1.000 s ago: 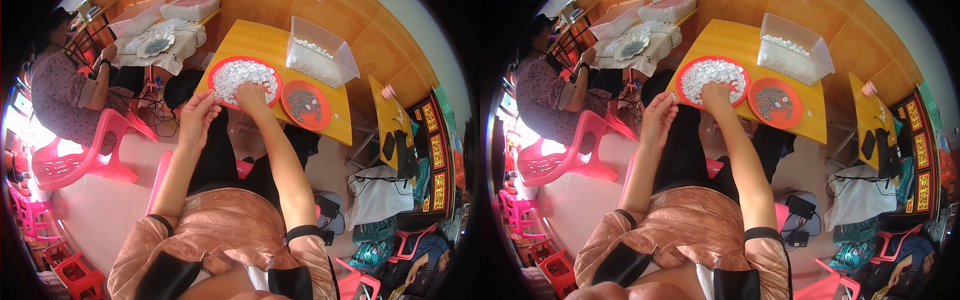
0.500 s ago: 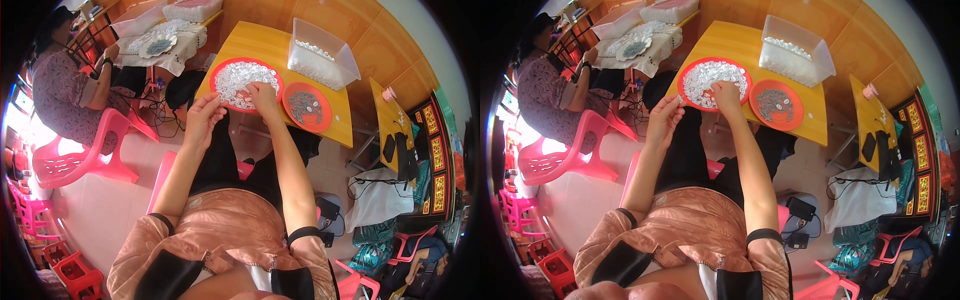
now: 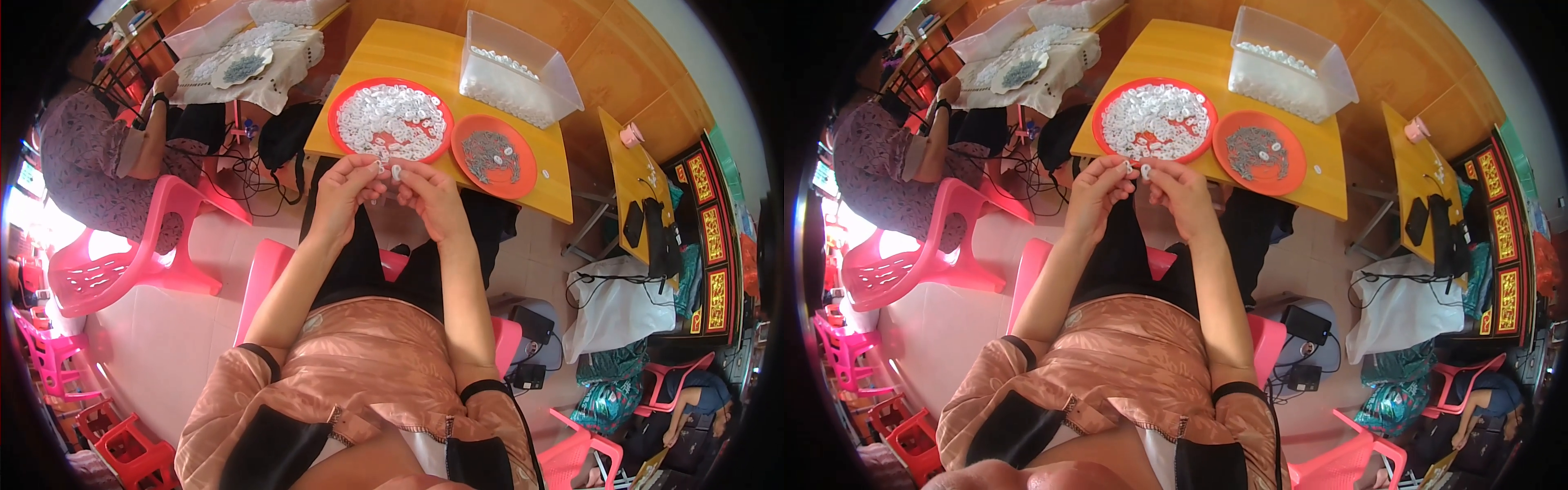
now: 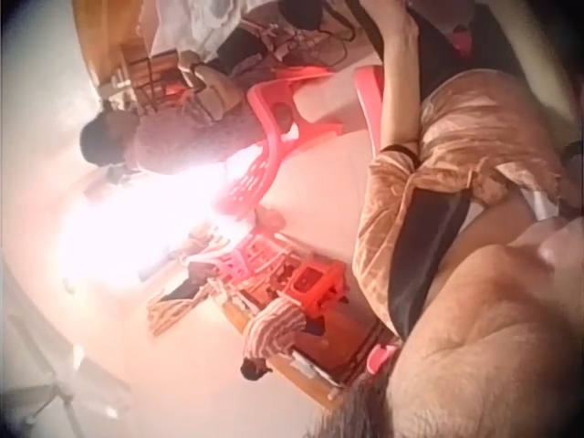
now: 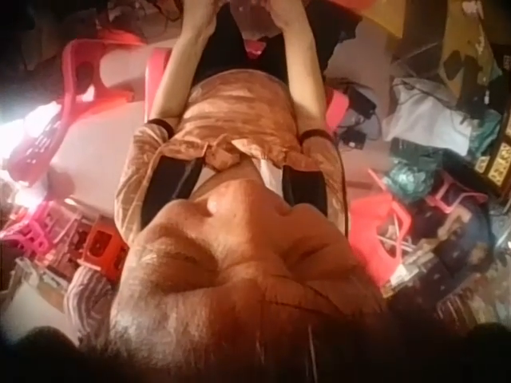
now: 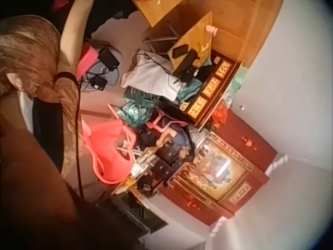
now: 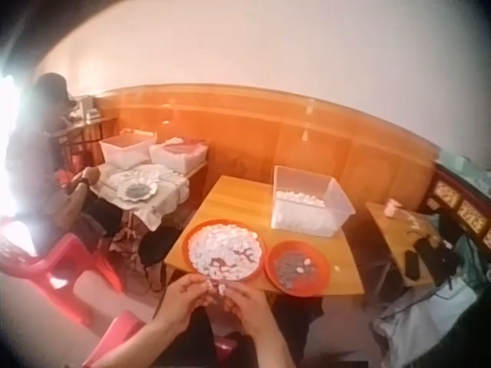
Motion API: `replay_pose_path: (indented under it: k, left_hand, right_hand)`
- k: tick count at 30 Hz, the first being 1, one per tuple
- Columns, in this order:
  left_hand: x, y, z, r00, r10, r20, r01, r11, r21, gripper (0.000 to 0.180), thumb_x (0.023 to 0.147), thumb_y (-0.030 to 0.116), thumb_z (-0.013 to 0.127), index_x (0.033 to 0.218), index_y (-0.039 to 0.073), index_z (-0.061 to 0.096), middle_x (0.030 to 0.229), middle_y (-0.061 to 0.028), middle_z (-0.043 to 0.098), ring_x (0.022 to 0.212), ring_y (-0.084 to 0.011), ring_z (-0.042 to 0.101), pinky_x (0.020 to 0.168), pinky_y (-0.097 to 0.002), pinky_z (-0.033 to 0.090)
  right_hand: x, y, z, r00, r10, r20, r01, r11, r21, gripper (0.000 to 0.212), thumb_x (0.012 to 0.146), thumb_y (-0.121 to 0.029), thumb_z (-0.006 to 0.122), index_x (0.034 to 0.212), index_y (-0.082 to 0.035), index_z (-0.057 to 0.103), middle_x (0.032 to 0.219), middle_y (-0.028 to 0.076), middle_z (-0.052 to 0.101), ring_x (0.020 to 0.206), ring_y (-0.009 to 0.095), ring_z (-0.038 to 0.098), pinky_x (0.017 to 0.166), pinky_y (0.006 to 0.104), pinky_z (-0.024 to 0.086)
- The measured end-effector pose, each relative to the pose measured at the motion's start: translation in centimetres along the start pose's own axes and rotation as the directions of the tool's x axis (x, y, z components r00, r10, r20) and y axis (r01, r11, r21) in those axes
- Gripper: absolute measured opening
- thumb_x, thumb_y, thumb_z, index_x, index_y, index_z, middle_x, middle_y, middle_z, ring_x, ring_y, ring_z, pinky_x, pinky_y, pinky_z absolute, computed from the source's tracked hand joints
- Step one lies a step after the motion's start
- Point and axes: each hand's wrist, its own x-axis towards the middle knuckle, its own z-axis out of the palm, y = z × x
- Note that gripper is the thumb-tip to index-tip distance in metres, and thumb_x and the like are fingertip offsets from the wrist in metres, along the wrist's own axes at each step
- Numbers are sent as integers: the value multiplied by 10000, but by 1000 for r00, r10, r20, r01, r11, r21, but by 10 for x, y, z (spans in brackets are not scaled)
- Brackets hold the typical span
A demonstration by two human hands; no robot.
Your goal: Manually assembling small white plastic components by fitting them together.
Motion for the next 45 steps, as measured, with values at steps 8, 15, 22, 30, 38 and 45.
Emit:
replay_pose_path:
  k: [8, 15, 22, 30, 38, 45]
  left_hand:
    - [-8, 0, 15, 992, -98, 78, 105, 990, -93, 140, 873, 116, 597, 982, 29, 586, 849, -57, 656, 696, -84, 613, 638, -183, 488]
    - [-11, 4, 18, 991, -90, 94, 103, 984, -145, 125, 882, 107, 581, 980, 30, 578, 851, -58, 653, 701, -88, 616, 643, -187, 498]
    - [-8, 4, 10, 969, -126, 211, 193, 921, -338, 136, 906, 95, 545, 1023, 26, 546, 848, -50, 644, 693, -76, 607, 631, -171, 495]
    - [-13, -2, 19, 957, -120, 265, 217, 901, -375, 141, 911, 103, 538, 1028, 26, 548, 858, -46, 646, 702, -73, 598, 623, -174, 489]
    - [-16, 6, 20, 992, -26, 127, 29, 999, -23, 131, 880, 112, 588, 987, 36, 582, 867, -61, 660, 690, -72, 595, 633, -185, 471]
    - [-17, 4, 23, 994, 93, 64, -102, 983, 153, 125, 864, 83, 600, 976, 28, 586, 835, -59, 661, 665, -76, 593, 610, -186, 450]
  right_hand:
    - [-24, -5, 11, 990, -130, -54, 131, 991, 15, 262, 881, -81, 551, 1122, -2, 617, 764, -16, 583, 633, 33, 500, 579, 173, 428]
    - [-29, -8, 17, 968, -251, -25, 249, 967, -45, 261, 871, -46, 554, 1121, 8, 610, 842, 15, 625, 653, 40, 519, 607, 176, 443]
    - [-35, -18, 24, 985, -171, 8, 171, 985, 11, 244, 863, -29, 573, 1096, 38, 603, 931, 54, 652, 736, 80, 587, 684, 203, 488]
    - [-33, -13, 19, 981, -191, -42, 192, 981, 9, 202, 886, -87, 585, 1045, 26, 635, 887, 35, 648, 717, 71, 581, 685, 199, 492]
    - [-32, -9, 17, 971, -215, -107, 221, 974, 55, 276, 888, -110, 595, 1126, 29, 603, 795, 4, 592, 650, 52, 485, 604, 208, 431]
    - [-32, -11, 15, 965, -215, -147, 224, 974, 45, 294, 871, -80, 606, 1140, 38, 583, 807, 13, 597, 648, 57, 496, 607, 205, 433]
